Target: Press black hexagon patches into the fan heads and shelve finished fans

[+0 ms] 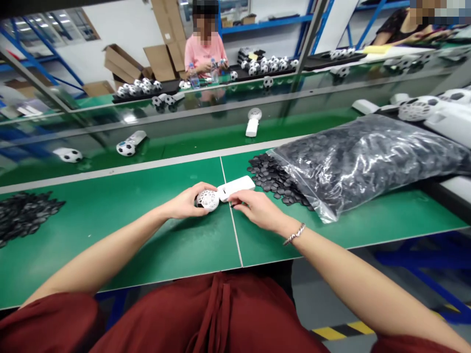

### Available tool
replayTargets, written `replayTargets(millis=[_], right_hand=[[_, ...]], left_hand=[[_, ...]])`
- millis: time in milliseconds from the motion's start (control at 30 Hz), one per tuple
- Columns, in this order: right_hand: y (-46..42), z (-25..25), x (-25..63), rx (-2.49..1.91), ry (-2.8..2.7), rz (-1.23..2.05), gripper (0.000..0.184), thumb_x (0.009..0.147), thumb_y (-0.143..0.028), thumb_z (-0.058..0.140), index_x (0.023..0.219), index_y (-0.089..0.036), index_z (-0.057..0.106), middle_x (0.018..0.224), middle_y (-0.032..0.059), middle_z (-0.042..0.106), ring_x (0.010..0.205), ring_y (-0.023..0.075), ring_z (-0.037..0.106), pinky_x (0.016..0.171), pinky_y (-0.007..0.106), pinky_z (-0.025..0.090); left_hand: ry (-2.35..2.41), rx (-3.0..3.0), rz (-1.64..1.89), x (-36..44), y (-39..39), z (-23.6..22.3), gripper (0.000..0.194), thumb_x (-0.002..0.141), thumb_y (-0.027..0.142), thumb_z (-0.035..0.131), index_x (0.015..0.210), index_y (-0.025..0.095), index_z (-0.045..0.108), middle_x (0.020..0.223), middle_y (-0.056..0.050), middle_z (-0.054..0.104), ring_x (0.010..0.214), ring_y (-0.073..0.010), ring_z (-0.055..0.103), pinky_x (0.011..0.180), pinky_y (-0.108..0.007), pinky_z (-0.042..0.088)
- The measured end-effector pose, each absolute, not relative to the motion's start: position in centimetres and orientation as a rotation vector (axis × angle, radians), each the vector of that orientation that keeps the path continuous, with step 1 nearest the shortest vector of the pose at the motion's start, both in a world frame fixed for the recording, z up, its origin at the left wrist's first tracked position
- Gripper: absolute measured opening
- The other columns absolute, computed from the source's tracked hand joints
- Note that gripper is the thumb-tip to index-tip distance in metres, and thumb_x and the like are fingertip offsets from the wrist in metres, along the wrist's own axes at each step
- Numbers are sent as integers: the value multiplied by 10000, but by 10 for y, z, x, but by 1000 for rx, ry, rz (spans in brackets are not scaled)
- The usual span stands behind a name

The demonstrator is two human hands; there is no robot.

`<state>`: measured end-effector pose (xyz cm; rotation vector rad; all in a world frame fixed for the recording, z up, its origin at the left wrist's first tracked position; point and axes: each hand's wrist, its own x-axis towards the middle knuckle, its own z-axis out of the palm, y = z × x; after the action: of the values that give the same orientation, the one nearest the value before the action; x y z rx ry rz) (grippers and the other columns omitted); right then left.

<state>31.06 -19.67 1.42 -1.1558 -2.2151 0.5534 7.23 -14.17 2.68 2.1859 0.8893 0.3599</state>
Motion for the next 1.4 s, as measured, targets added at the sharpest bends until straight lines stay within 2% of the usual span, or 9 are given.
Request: replayTargets(millis=[133, 367, 633, 800, 933, 1233, 1400], right_hand=[[-183, 15, 288, -900, -2378, 460, 158, 860, -162, 472, 916, -203, 614, 865, 46, 648, 815, 176, 585, 746, 321, 481], [-171, 16, 275, -642, -2595, 172, 280, 893, -120, 353, 907, -167, 629, 888, 100, 626, 844, 207, 546, 741, 357, 472], [-174, 3, 273, -840, -2216, 395, 67, 857, -235, 538, 851, -206, 598, 819, 39, 622, 786, 171, 565, 717, 316, 473], [-173, 1, 273, -882, -2170, 447, 68, 845, -240, 561, 813, -214, 615, 819, 28, 648, 804, 177, 581, 749, 338, 453], [-169, 7, 272, -890, -2233, 572, 77, 831, -228, 580, 763, -214, 613, 779, 12, 643, 789, 170, 581, 755, 330, 434], [-166, 6, 270, -1021, -2157, 659, 106, 806, -249, 613, 724, -193, 574, 717, 6, 570, 685, 149, 514, 654, 289, 397], [-162, 12, 268, -1088, -2177, 722, 108, 781, -228, 638, 713, -185, 566, 705, -4, 548, 661, 134, 506, 613, 260, 403]], left_hand=[[874, 2185, 396, 75, -143, 24, 563, 604, 148, 602, 1149, 161, 465, 1148, -80, 521, 1041, -241, 520, 896, -368, 424], [943, 2138, 540, 83, -148, 16, 549, 582, 322, 741, 1057, 174, 509, 1076, -69, 544, 1006, -236, 530, 904, -378, 416], [922, 2138, 660, 84, -153, 11, 405, 648, 198, 645, 1029, 173, 509, 1060, -68, 547, 1005, -212, 529, 914, -361, 412], [926, 2112, 667, 84, -153, 11, 409, 632, 154, 624, 1024, 160, 507, 1055, -75, 547, 999, -208, 530, 915, -360, 410], [928, 2089, 644, 85, -153, 13, 433, 621, 199, 663, 1024, 171, 507, 1058, -67, 548, 1004, -214, 531, 921, -372, 406], [871, 2159, 645, 83, -152, 11, 387, 691, 205, 588, 1064, 172, 488, 1118, -92, 534, 1071, -230, 501, 960, -386, 384], [846, 2233, 667, 85, -147, 9, 369, 670, 166, 562, 1034, 186, 500, 1077, -75, 550, 1038, -224, 511, 949, -379, 399]])
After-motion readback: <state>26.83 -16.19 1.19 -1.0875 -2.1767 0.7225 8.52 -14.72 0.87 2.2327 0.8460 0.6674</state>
